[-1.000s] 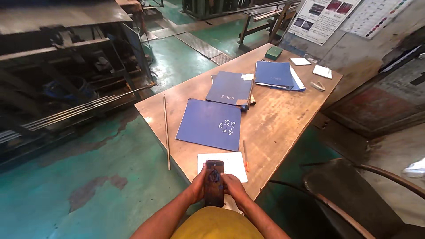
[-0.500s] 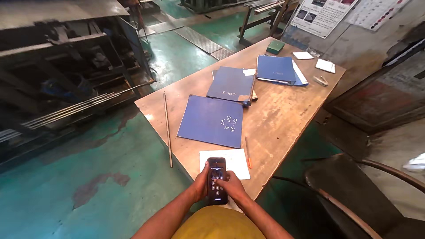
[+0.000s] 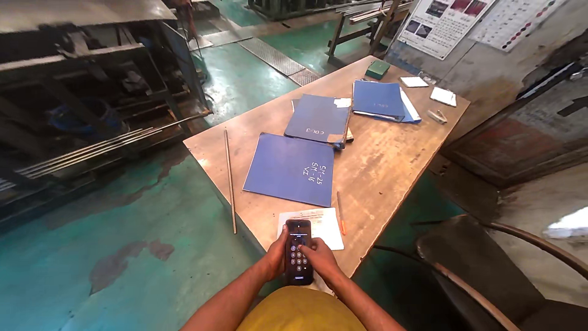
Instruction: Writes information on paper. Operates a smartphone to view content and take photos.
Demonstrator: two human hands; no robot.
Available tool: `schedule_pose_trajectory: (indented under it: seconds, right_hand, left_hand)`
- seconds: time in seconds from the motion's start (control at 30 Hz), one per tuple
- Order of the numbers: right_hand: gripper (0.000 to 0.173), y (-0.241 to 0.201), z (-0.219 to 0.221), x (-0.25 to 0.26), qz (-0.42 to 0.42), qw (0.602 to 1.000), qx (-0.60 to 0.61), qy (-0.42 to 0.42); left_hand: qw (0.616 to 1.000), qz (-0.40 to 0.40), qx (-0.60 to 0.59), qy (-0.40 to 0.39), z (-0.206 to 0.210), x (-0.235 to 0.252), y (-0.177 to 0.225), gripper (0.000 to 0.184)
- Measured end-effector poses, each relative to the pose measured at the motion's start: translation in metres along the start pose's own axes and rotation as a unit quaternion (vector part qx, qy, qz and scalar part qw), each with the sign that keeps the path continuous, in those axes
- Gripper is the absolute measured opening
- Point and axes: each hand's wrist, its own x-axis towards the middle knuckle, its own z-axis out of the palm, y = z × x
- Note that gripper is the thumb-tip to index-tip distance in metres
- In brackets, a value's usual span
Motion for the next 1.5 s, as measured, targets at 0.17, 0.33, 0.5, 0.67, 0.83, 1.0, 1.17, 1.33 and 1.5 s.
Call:
schedule_pose_trajectory:
  seconds: [0.17, 0.33, 0.5, 0.67, 0.83, 1.0, 1.17, 1.33, 1.5]
  right_hand:
    - [0.031, 0.009, -0.006, 0.005, -0.016, 0.999, 0.049, -0.016]
    - [0.036, 0.009, -0.005, 0.002, -0.023, 0.998, 0.062, -0.019]
    - [0.082, 0.004, 0.005, -0.001, -0.029, 0.997, -0.068, -0.01]
    - [0.065, 0.005, 0.003, -0.001, -0.02, 0.999, -0.024, -0.009]
    - [0.053, 0.006, -0.001, 0.0, -0.023, 0.999, -0.004, -0.022]
    - [0.051, 0.008, -0.004, 0.0, -0.025, 0.999, 0.02, -0.029]
    - [0.032, 0.014, -0.011, 0.002, -0.04, 0.993, 0.098, -0.047]
    - [0.037, 0.018, -0.012, 0.003, -0.046, 0.99, 0.12, -0.051]
    - [0.037, 0.016, -0.012, 0.004, -0.04, 0.991, 0.118, -0.047]
  left_hand:
    - [1.0, 0.01, -0.002, -0.017, -0.003, 0.002, -0.002, 0.074]
    - [1.0, -0.003, 0.007, -0.001, -0.003, 0.002, -0.001, 0.075]
    - [1.0, -0.003, 0.005, 0.017, 0.0, -0.001, 0.0, 0.074]
    - [1.0, -0.002, 0.005, 0.012, -0.004, 0.003, -0.002, 0.075]
    - [1.0, -0.009, -0.001, 0.002, -0.006, 0.003, -0.001, 0.075]
    - [1.0, -0.005, -0.007, -0.005, -0.007, 0.007, -0.002, 0.076]
    - [1.0, -0.013, -0.002, -0.008, -0.008, 0.007, -0.001, 0.077]
    - [1.0, -0.004, 0.0, -0.006, -0.007, 0.006, 0.0, 0.075]
    - [1.0, -0.009, -0.001, -0.006, -0.007, 0.005, 0.001, 0.076]
